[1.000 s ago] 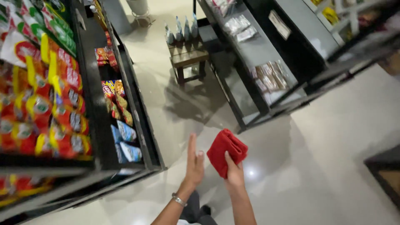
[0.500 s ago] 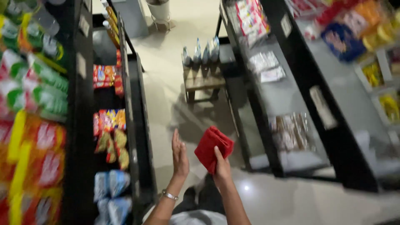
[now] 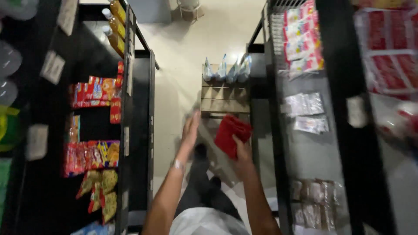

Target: Wiping down food pouches and organizing them on shelves in a grocery store.

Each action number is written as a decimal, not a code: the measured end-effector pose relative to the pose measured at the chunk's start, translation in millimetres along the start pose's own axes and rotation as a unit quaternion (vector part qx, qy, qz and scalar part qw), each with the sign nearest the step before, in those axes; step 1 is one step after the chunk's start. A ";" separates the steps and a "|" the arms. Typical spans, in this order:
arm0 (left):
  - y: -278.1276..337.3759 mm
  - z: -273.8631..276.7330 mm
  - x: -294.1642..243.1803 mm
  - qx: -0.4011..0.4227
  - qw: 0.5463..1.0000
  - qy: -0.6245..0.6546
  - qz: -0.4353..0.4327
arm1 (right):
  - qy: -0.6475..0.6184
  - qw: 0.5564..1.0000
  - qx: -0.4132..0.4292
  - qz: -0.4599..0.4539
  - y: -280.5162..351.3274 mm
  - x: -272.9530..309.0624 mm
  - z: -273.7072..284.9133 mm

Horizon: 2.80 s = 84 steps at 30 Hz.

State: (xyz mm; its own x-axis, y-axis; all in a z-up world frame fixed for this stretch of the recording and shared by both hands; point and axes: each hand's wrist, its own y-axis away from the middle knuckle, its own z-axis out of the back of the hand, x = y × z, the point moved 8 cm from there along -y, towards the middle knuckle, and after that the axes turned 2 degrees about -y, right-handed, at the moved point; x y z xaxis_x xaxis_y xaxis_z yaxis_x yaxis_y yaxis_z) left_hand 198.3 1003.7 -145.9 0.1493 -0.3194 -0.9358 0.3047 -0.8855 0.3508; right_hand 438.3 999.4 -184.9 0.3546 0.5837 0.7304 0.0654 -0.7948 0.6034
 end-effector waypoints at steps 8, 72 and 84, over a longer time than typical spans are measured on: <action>-339.8 8.7 135.4 -0.053 0.975 -0.215 0.020 | 0.022 0.998 -0.028 -0.050 -217.0 -15.1 -25.1; 294.3 73.5 -250.2 -0.709 0.655 -0.258 -0.032 | 0.057 0.451 0.750 0.481 234.5 124.7 -306.0; 357.3 72.2 -265.3 -0.505 0.805 -0.308 0.047 | 0.248 0.515 0.642 -0.511 117.1 -148.9 -306.5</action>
State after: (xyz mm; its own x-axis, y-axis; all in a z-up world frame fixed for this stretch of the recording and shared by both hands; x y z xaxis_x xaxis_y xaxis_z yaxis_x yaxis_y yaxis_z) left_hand 199.6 747.7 225.2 -0.1829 -0.7509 -0.6346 0.9751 -0.2210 -0.0195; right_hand 107.3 870.4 -124.9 -0.7382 0.5229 0.4262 0.6568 0.7013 0.2772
